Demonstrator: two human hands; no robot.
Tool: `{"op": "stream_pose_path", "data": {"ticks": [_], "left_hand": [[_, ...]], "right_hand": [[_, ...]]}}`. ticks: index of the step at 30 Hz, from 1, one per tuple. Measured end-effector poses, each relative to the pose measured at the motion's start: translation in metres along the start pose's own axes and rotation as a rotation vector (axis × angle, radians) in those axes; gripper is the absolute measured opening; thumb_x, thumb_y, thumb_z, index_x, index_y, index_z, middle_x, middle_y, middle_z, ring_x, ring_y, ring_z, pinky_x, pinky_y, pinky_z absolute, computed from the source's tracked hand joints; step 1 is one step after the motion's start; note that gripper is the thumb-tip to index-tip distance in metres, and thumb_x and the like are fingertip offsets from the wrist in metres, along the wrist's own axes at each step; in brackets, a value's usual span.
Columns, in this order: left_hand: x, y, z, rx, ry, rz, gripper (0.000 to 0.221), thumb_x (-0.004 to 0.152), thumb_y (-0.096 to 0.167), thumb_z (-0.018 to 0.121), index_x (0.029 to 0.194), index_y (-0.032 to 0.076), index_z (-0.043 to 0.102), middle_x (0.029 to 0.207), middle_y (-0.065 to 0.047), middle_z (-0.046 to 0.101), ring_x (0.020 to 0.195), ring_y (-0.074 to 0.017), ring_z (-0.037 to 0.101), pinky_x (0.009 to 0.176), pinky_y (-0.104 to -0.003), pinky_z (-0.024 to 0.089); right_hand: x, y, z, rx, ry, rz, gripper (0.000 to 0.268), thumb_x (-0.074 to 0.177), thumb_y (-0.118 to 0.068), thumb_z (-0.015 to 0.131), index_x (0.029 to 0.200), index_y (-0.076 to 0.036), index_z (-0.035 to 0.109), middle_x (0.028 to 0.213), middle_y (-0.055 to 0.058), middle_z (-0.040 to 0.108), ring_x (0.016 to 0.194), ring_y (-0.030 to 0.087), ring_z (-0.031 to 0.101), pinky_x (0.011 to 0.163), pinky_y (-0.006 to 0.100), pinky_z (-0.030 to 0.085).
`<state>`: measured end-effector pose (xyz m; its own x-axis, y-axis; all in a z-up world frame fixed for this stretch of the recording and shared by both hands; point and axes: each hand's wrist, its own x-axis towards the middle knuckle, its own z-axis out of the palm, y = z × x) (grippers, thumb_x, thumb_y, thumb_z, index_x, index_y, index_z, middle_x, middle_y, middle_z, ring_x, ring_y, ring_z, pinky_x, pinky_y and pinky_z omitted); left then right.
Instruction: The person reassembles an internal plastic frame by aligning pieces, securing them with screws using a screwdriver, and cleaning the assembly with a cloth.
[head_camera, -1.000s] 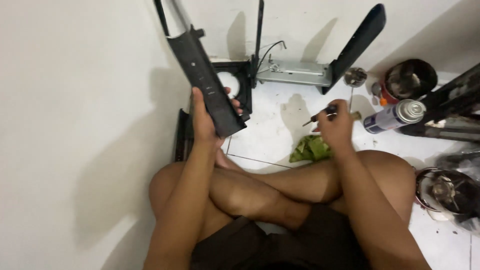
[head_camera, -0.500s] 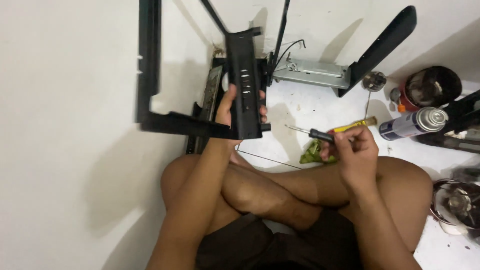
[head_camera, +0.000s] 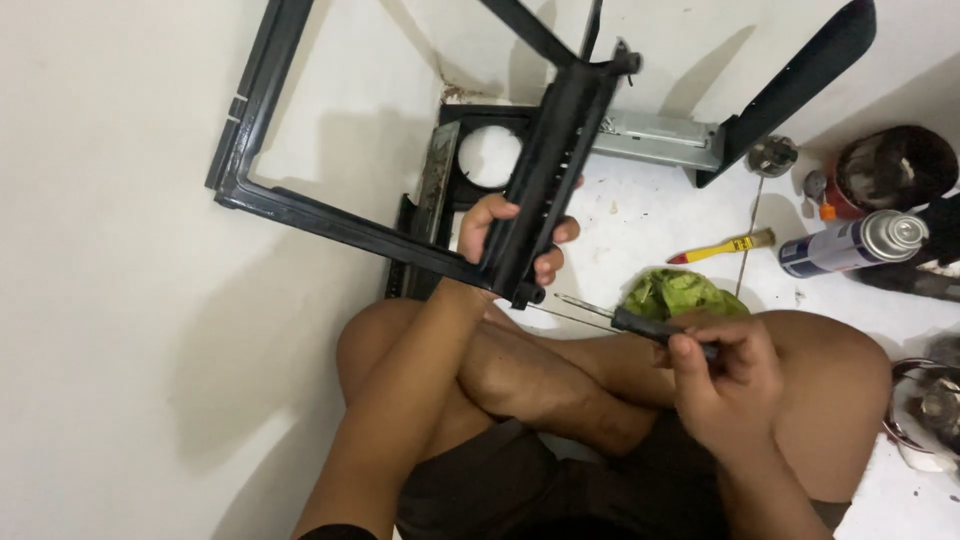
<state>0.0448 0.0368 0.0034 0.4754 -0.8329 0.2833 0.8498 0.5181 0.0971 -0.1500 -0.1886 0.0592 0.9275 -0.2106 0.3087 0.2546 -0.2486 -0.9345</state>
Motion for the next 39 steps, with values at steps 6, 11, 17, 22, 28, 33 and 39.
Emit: {"op": "stream_pose_path", "data": {"ticks": [6,11,17,22,28,33,39], "left_hand": [[0.001,-0.019,0.012,-0.036,0.010,-0.109,0.076,0.089,0.022,0.047,0.161,0.007,0.028,0.106,-0.024,0.054,0.075,-0.0368,0.066,0.064,-0.037,0.054],[0.003,-0.025,0.009,-0.048,0.041,-0.136,0.076,0.085,0.021,0.050,0.157,0.005,0.032,0.099,-0.021,0.052,0.069,-0.0322,0.062,0.059,-0.034,0.051],[0.006,-0.030,0.009,-0.066,0.053,-0.138,0.075,0.085,0.022,0.051,0.156,0.003,0.032,0.094,-0.022,0.052,0.064,-0.0296,0.060,0.055,-0.032,0.053],[0.006,-0.026,0.000,-0.051,0.066,-0.124,0.076,0.085,0.023,0.050,0.156,0.002,0.032,0.092,-0.022,0.053,0.061,-0.0296,0.060,0.053,-0.033,0.054],[0.003,-0.016,-0.008,0.234,0.216,-0.169,0.046,0.090,0.026,0.047,0.128,0.003,0.052,0.100,-0.024,0.059,0.079,-0.0362,0.064,0.067,-0.041,0.052],[0.005,-0.022,-0.035,0.233,0.455,-0.210,0.038,0.090,0.023,0.049,0.116,-0.002,0.059,0.094,-0.025,0.068,0.078,-0.0406,0.065,0.078,-0.048,0.053],[0.014,-0.029,-0.027,0.384,0.870,-0.283,0.032,0.080,0.028,0.065,0.090,-0.003,0.060,0.081,-0.028,0.068,0.074,-0.0491,0.073,0.068,-0.051,0.062]], "right_hand": [[-0.026,0.004,-0.008,-0.361,0.020,-0.132,0.027,0.088,-0.002,0.075,0.102,0.004,0.054,0.099,0.016,0.070,0.072,0.018,0.064,0.066,0.027,0.051],[-0.016,-0.041,-0.012,-0.507,-0.062,-0.064,0.014,0.080,-0.008,0.076,0.078,0.000,0.066,0.077,0.009,0.070,0.056,0.021,0.059,0.053,0.029,0.044],[-0.012,-0.057,-0.013,-0.491,-0.079,-0.130,0.018,0.077,-0.006,0.077,0.070,-0.001,0.061,0.072,0.010,0.068,0.050,0.020,0.054,0.047,0.029,0.040],[-0.006,-0.058,-0.007,-0.545,-0.139,-0.120,0.017,0.076,-0.009,0.081,0.078,-0.002,0.067,0.082,0.008,0.074,0.058,0.021,0.063,0.052,0.030,0.047],[0.024,-0.073,-0.014,-0.699,-0.320,0.235,0.032,0.082,-0.019,0.077,0.113,-0.009,0.072,0.088,0.004,0.078,0.053,0.016,0.068,0.049,0.030,0.052],[0.024,-0.017,-0.021,-0.143,-0.467,0.612,0.046,0.090,-0.004,0.060,0.134,-0.011,0.072,0.097,0.002,0.074,0.074,0.012,0.059,0.067,0.024,0.046],[0.005,0.054,-0.023,0.311,-0.569,0.836,0.036,0.106,-0.023,0.056,0.086,0.001,0.072,0.051,0.003,0.046,0.040,0.008,0.036,0.037,0.021,0.030]]}}
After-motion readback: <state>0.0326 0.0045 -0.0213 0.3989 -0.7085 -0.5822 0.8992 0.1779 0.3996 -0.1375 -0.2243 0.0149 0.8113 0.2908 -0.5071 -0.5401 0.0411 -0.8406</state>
